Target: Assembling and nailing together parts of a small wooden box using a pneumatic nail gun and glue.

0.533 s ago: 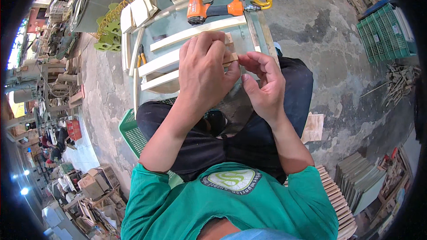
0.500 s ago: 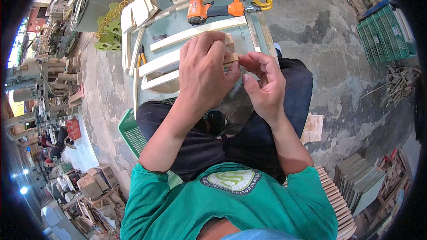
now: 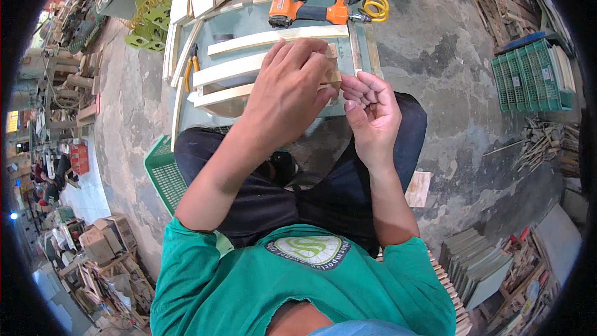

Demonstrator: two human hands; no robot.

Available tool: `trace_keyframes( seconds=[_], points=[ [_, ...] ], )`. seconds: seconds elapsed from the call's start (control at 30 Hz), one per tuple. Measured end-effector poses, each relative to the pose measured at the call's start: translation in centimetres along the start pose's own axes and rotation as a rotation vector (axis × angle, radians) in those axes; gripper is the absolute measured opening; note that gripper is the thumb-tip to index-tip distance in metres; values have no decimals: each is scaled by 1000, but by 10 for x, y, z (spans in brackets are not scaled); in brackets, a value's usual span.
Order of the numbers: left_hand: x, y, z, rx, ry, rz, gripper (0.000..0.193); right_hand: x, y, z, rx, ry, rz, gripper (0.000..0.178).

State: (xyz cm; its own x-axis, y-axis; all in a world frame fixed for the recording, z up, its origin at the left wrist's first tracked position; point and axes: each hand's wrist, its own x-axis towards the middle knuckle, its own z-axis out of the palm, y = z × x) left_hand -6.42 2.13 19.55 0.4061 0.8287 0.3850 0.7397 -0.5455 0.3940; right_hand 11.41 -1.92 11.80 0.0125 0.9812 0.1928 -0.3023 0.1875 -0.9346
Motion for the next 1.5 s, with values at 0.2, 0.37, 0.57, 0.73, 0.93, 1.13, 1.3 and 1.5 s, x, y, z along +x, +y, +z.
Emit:
trace_keyframes(
  seconds=[0.2, 0.37, 0.57, 0.73, 0.93, 1.13, 1.3, 1.5],
  points=[
    [-13, -14, -21, 73, -104, -11, 40, 9, -10, -8, -157, 45, -40, 43],
    [-20, -23, -23, 57, -73, 1, 23, 42, -35, -12, -766, -168, -478, 34],
    [-20, -24, -21, 35, -49, 10, 16, 56, -43, -12, -902, -382, -514, 26],
    [-21, -26, -15, 39, -17, 18, 15, 58, -41, -13, -905, -378, -487, 21],
    [-19, -27, -16, 39, -14, 23, 16, 59, -38, -16, -874, -380, -488, 22],
    [-21, -29, -16, 69, 18, 72, 16, 39, -27, -13, -739, -221, -404, 24],
    [-20, -26, -15, 28, 3, 46, 15, 10, -14, -10, -219, -25, -16, 32],
    [-21, -24, -18, 31, -32, 26, 16, 5, -13, -4, -107, 29, 34, 32]
  ],
)
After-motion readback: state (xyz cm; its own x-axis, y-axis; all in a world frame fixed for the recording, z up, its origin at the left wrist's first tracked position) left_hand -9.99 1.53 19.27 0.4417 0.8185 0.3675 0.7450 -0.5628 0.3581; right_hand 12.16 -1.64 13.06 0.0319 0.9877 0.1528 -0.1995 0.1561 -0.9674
